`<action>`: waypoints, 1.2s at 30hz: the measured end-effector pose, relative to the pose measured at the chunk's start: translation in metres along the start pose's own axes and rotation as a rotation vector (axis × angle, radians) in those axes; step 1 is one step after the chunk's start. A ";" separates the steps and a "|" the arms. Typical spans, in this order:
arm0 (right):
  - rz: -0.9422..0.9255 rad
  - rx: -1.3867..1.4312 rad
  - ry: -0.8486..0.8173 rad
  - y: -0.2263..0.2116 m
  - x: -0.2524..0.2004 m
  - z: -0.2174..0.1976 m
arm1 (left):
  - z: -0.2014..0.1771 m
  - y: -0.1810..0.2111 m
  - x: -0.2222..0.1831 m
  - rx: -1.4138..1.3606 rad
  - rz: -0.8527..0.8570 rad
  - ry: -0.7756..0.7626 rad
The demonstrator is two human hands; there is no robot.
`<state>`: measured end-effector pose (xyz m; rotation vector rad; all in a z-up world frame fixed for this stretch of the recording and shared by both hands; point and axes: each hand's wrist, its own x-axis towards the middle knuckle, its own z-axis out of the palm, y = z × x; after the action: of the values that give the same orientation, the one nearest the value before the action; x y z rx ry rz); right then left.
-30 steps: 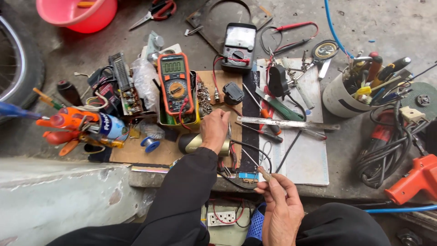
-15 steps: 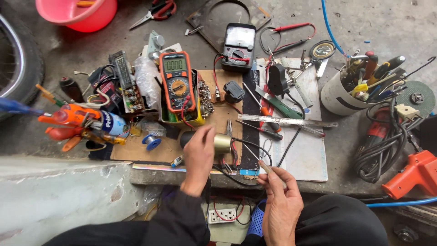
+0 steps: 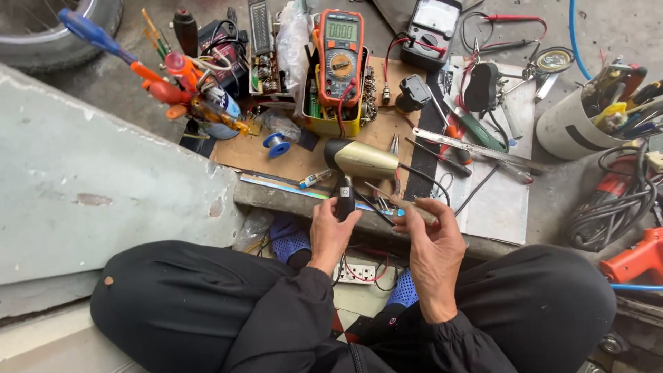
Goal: Inspecting and repairing the internal wiring of a hair dryer
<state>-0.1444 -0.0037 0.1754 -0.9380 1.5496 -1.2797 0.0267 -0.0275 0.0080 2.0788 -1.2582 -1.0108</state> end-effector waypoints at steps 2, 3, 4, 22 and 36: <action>-0.015 -0.036 0.013 0.001 -0.005 0.004 | 0.009 -0.010 0.001 0.017 0.045 0.052; -0.026 -0.062 0.025 0.001 -0.006 0.008 | 0.013 -0.014 0.003 0.045 0.089 0.109; -0.033 -0.073 0.011 0.001 -0.009 0.010 | 0.011 -0.008 0.001 0.030 0.080 0.118; -0.177 -0.178 -0.027 -0.001 -0.027 0.030 | -0.005 0.022 0.007 -0.999 -0.291 -0.346; -0.319 -0.375 -0.117 -0.024 -0.017 0.055 | -0.033 0.023 -0.035 -0.665 -0.293 -0.094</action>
<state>-0.0861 -0.0088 0.1977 -1.5218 1.6217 -1.1392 0.0309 -0.0046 0.0558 1.7146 -0.5370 -1.4326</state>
